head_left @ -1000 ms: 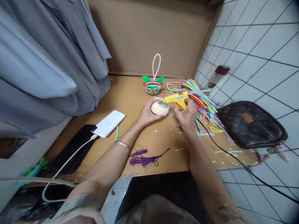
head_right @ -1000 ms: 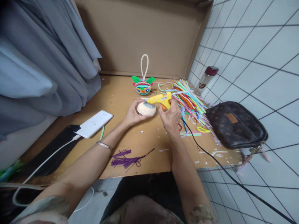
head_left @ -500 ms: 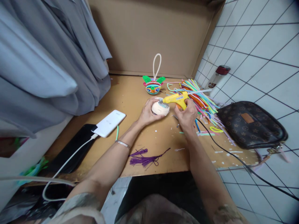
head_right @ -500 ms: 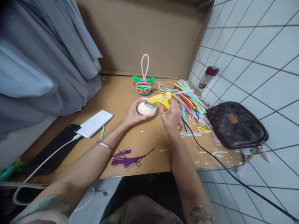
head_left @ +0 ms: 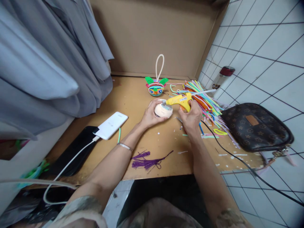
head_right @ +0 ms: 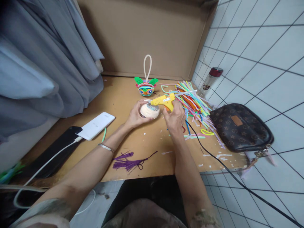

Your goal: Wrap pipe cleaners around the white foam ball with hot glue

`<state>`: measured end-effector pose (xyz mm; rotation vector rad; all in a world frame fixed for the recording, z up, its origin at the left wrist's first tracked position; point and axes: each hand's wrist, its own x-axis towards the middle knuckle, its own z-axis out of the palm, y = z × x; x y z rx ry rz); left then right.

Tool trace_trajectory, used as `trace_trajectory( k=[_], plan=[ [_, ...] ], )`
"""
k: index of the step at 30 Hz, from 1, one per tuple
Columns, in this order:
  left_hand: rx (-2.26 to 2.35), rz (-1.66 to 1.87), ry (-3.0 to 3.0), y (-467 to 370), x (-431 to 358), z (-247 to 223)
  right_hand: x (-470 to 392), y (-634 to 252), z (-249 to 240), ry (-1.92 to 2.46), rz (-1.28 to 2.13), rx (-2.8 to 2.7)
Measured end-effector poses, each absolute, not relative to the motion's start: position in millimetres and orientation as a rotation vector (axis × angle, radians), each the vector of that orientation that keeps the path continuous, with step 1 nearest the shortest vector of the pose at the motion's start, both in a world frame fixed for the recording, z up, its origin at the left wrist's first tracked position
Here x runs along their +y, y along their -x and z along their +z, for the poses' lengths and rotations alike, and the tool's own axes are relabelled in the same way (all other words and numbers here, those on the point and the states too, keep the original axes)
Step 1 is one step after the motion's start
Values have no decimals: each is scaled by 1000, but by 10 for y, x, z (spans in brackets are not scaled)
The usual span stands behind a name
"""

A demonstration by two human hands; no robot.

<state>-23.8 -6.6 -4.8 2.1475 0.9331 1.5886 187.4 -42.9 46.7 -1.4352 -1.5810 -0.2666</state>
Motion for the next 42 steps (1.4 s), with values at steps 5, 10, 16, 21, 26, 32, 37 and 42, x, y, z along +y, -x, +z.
trace_trajectory(
  k=[5, 10, 16, 21, 26, 32, 37, 42],
  plan=[
    [946, 1566, -2155, 242, -73, -36, -425, -1870, 461, 1444, -274, -1571],
    [908, 1598, -2160, 241, -69, -34, -435, -1860, 465, 1474, -271, -1564],
    [922, 1579, -2157, 236, -64, -40, -432, -1864, 466, 1484, -269, -1543],
    [884, 1596, -2186, 254, -52, -53, -402, -1897, 457, 1446, -296, -1536],
    [843, 1609, -2208, 265, -29, -78, -391, -1918, 474, 1416, -286, -1522],
    [822, 1605, -2208, 262, -26, -76, -410, -1923, 515, 1441, -229, -1532],
    [900, 1535, -2222, 276, -47, -53, -425, -1924, 536, 1466, -213, -1542],
    [945, 1544, -2238, 283, -45, -52, -444, -1915, 563, 1505, -187, -1531]
  ],
)
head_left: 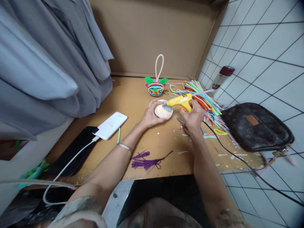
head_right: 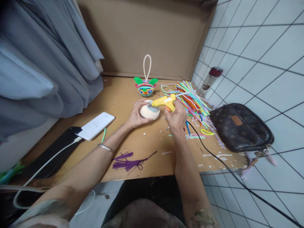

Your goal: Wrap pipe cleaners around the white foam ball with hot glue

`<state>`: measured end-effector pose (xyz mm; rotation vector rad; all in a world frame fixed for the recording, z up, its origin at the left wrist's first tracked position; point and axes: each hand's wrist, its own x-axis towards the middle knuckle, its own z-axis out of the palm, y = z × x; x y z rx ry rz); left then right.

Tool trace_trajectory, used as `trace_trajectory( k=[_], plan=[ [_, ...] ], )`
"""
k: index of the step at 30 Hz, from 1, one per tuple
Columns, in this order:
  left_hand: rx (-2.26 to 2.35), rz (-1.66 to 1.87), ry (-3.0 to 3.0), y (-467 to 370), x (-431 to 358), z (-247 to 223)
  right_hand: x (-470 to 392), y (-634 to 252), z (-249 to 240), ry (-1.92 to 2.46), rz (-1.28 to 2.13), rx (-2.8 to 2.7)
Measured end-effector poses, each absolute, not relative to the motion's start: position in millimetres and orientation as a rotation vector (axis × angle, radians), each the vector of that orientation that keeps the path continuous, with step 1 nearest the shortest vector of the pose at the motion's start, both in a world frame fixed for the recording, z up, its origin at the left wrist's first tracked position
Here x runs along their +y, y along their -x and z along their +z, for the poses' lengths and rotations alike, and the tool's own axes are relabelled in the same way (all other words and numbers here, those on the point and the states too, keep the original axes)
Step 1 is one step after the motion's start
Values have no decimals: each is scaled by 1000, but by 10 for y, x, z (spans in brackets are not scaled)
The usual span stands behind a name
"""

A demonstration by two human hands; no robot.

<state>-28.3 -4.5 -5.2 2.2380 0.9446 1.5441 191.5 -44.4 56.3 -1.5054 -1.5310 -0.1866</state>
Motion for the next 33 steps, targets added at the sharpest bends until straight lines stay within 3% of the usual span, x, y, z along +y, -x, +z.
trace_trajectory(
  k=[33],
  plan=[
    [878, 1508, -2197, 278, -59, -4, -383, -1898, 480, 1521, -98, -1461]
  ],
)
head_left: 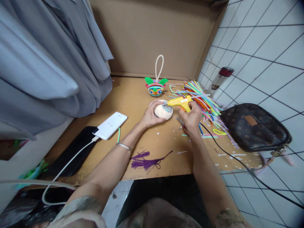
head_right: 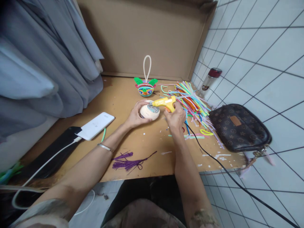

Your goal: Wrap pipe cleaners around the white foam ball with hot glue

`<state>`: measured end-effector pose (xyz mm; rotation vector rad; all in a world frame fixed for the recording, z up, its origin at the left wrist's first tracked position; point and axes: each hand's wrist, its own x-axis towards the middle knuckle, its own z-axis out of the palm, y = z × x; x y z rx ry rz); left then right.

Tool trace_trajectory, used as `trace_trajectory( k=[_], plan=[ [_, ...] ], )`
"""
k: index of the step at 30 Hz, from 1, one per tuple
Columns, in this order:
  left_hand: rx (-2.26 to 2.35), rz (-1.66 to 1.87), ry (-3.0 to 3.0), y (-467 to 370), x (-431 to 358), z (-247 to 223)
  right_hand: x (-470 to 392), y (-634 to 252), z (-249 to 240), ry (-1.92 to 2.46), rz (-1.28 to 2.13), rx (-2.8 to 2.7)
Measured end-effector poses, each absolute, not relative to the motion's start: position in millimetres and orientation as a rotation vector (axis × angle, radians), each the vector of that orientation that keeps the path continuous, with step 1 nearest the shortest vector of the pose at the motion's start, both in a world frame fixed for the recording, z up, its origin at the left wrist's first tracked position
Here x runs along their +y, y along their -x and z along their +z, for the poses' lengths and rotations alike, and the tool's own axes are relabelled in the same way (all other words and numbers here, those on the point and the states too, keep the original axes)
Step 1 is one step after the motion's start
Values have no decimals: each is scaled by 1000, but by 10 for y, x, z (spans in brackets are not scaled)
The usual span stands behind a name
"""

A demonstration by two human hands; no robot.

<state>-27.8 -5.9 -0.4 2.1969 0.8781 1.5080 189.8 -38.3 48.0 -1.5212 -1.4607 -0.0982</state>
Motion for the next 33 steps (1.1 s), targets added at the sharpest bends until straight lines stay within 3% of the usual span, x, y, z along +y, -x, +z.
trace_trajectory(
  k=[33],
  plan=[
    [840, 1531, -2162, 270, -30, -30, -363, -1910, 494, 1515, -51, -1468]
  ],
)
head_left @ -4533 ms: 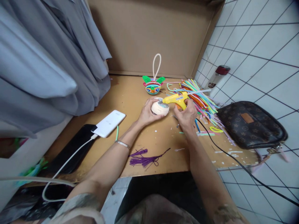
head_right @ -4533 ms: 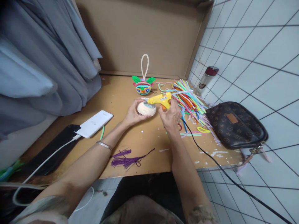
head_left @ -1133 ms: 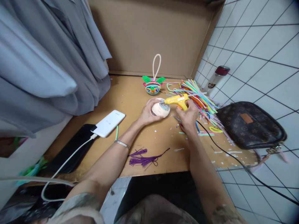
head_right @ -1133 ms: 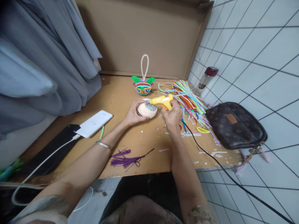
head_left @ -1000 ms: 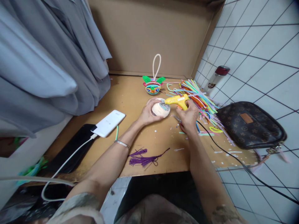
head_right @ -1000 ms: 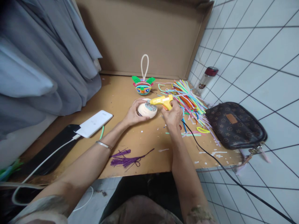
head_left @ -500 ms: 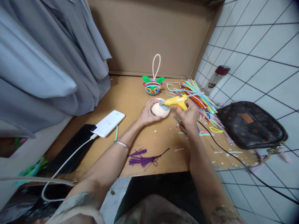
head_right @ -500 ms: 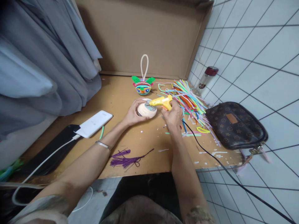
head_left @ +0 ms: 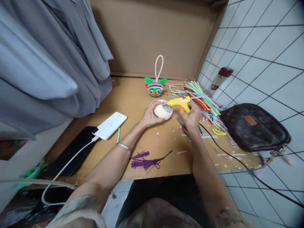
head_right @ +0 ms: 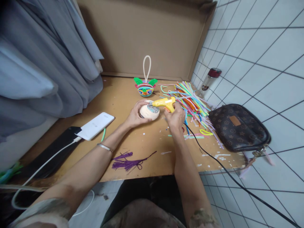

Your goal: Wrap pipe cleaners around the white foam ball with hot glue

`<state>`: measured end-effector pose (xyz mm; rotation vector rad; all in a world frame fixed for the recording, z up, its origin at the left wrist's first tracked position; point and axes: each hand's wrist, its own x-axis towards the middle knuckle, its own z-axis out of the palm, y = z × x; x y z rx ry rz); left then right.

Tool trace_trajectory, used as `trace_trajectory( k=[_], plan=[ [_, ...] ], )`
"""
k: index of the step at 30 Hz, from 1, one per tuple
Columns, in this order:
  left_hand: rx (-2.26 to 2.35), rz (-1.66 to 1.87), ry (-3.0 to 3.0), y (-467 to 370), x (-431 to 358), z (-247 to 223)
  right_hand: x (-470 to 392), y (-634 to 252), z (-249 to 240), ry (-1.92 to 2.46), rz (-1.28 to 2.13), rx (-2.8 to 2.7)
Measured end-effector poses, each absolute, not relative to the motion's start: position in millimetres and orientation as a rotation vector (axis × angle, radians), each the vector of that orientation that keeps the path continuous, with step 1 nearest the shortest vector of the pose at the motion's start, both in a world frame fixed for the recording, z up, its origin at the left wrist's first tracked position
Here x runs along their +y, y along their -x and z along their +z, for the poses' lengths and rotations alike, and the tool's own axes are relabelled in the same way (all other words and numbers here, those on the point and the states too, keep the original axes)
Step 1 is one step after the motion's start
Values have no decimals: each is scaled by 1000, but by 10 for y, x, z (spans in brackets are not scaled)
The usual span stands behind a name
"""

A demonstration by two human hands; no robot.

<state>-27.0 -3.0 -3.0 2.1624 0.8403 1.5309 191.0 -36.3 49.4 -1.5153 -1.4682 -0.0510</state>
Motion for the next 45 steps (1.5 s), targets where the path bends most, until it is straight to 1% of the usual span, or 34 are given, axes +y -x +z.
trace_trajectory(
  k=[8, 14, 19, 23, 25, 31, 37, 39, 45],
  plan=[
    [885, 1483, -2162, 275, -26, -29, -356, -1917, 505, 1538, -35, -1482],
    [889, 1493, -2159, 274, -28, -35, -369, -1925, 514, 1564, -81, -1481],
    [854, 1521, -2152, 278, -27, -31, -347, -1923, 501, 1576, -39, -1447],
    [905, 1519, -2096, 289, -24, -39, -296, -1953, 462, 1669, 54, -1319],
    [951, 1523, -2056, 299, -22, -51, -282, -1968, 428, 1742, 41, -1278],
    [980, 1516, -1971, 323, -16, -69, -297, -1943, 318, 1937, 97, -1461],
    [1067, 1472, -1935, 305, -53, -31, -284, -1919, 286, 2015, 197, -1588],
    [1070, 1479, -1967, 299, -58, -27, -278, -1918, 278, 2013, 162, -1614],
    [1085, 1505, -2048, 287, -56, -31, -345, -1872, 210, 1972, -117, -1678]
  ],
)
